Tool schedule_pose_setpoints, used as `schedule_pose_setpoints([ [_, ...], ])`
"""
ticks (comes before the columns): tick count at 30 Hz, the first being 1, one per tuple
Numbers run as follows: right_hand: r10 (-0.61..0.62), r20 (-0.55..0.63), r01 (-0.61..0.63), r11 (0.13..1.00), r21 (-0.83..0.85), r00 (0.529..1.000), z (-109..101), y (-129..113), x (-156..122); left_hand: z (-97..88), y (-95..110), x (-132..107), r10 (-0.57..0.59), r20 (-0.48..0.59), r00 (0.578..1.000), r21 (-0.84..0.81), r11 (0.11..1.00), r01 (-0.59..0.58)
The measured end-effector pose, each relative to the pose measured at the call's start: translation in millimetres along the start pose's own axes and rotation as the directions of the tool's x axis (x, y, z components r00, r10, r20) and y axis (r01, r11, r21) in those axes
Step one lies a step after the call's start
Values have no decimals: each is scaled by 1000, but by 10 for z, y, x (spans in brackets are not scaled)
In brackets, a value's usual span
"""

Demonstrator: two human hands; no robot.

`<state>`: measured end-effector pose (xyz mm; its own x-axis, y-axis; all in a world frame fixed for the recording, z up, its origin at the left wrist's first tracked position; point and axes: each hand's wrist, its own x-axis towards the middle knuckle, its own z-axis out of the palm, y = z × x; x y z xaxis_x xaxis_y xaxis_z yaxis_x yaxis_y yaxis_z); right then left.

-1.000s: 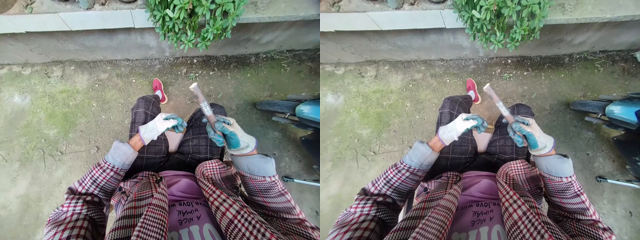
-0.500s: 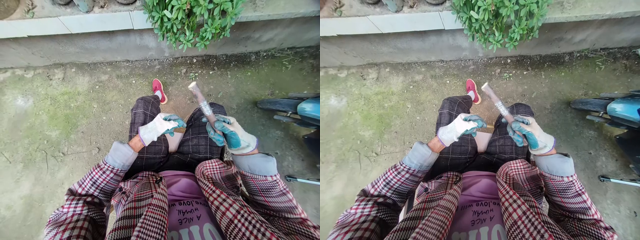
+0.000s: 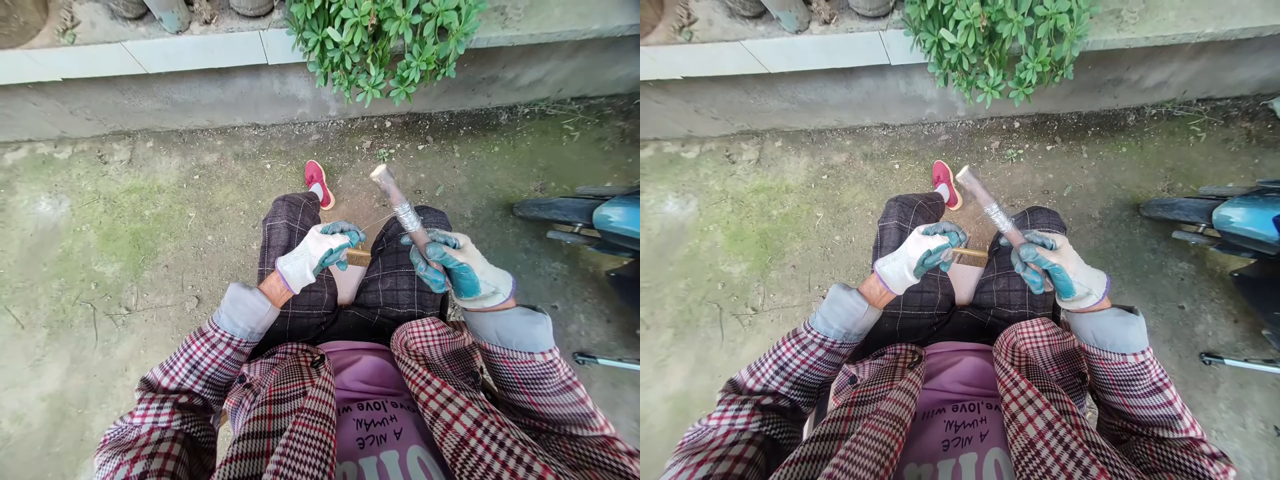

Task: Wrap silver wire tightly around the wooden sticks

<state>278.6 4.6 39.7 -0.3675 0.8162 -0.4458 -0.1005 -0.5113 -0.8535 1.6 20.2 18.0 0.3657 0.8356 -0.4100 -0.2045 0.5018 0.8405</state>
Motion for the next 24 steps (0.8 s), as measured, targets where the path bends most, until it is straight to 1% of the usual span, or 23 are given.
schedule_pose_setpoints([
  [2,-8,-5,8,1000,3,1000,11,-3,-7,18,13,-17,-3,-15,1000,38,999,4],
  [3,-11,-10,11,1000,6,1000,16,-6,-9,28,29,-30,19,-16,1000,84,996,-18],
  [5,-11,-23,12,1000,11,1000,27,-14,-8,41,73,-54,130,2,992,251,960,-126],
  [6,1,-24,-1,1000,10,1000,33,-21,-5,42,96,-63,212,18,977,368,907,-203],
  [8,44,-23,-44,999,-2,999,49,-35,1,34,130,-72,360,57,931,594,738,-321],
  [9,64,-26,-64,998,-11,998,59,-42,2,30,138,-74,402,73,913,660,667,-346],
  [10,76,-34,-77,997,-19,997,71,-48,1,28,139,-77,416,76,906,681,642,-352],
  [11,77,-45,-78,997,-24,996,82,-52,-3,30,134,-82,403,66,913,661,668,-343],
  [13,49,-69,-51,998,-24,996,102,-54,-17,51,109,-96,320,35,947,547,787,-286],
  [14,33,-74,-35,999,-19,997,109,-51,-25,67,92,-104,288,22,957,492,831,-261],
  [15,20,-76,-20,1000,-11,997,113,-47,-33,83,74,-110,276,9,961,462,851,-249],
  [17,-3,-71,3,1000,5,997,115,-37,-45,105,43,-116,313,-27,949,483,835,-262],
  [20,-26,-55,27,1000,9,998,111,-31,-52,102,19,-120,390,-84,917,588,762,-271],
  [24,-44,-59,45,999,21,997,131,-56,-55,89,34,-163,454,-81,888,674,681,-287],
])
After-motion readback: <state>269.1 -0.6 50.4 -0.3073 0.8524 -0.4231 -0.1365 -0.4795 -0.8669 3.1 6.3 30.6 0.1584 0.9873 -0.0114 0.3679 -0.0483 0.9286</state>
